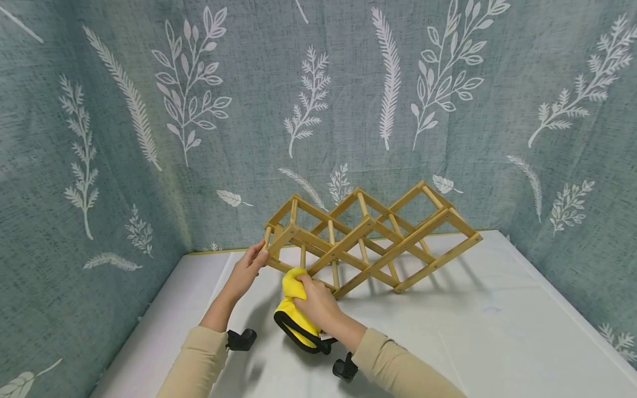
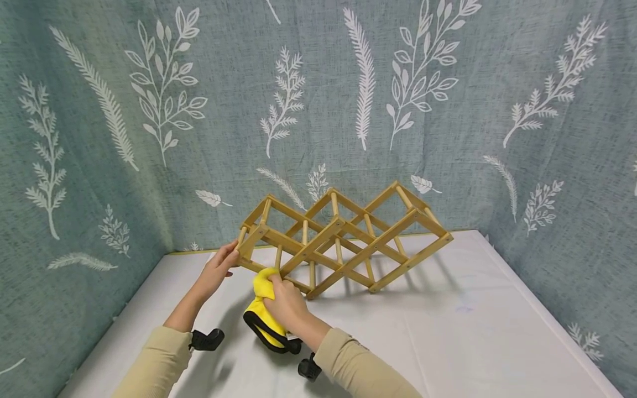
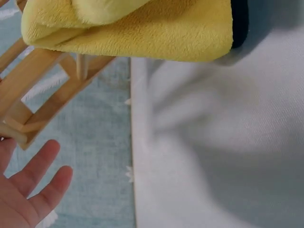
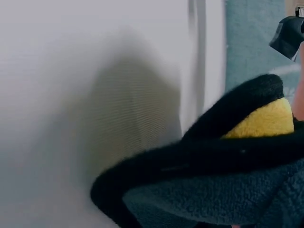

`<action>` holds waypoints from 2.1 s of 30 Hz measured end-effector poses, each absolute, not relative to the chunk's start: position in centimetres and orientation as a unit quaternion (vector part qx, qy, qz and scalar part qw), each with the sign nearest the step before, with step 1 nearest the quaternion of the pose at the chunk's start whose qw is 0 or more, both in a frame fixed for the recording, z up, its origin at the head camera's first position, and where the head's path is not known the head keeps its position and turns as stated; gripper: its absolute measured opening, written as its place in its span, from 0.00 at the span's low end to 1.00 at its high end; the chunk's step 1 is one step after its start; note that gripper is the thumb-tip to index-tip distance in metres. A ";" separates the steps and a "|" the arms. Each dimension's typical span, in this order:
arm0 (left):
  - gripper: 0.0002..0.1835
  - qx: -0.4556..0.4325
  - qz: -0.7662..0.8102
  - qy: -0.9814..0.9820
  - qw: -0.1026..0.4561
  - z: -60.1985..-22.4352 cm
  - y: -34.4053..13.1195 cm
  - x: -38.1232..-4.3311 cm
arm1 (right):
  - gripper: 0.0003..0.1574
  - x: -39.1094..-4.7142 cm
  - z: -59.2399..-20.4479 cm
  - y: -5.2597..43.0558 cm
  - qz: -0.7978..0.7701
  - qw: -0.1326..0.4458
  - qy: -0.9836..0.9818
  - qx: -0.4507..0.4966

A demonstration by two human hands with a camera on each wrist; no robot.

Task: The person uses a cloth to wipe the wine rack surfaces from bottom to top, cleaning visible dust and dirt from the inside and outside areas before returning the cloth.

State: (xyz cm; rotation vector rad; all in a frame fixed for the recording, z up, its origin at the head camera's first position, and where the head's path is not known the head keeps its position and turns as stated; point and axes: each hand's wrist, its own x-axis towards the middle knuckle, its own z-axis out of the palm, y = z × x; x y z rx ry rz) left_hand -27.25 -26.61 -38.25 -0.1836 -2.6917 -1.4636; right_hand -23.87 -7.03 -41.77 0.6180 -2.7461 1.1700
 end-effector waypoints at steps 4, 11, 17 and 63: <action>0.34 -0.061 -0.474 -0.878 0.034 -38.2 -26.6 -27.2 | 0.27 -24.2 -41.5 -7.5 0.376 0.041 -0.902 0.207; 0.33 -0.062 -0.472 -0.879 0.027 -37.9 -26.5 -26.9 | 0.28 -24.6 -40.5 -8.6 0.353 0.052 -0.904 0.235; 0.32 -0.059 -0.467 -0.882 0.013 -36.2 -25.7 -25.6 | 0.29 -24.0 -40.1 -8.4 0.314 0.064 -0.905 0.279; 0.36 -0.084 -0.441 -0.893 -0.017 -37.2 -27.3 -27.2 | 0.33 -24.6 -34.4 -4.5 0.338 0.177 -0.876 0.296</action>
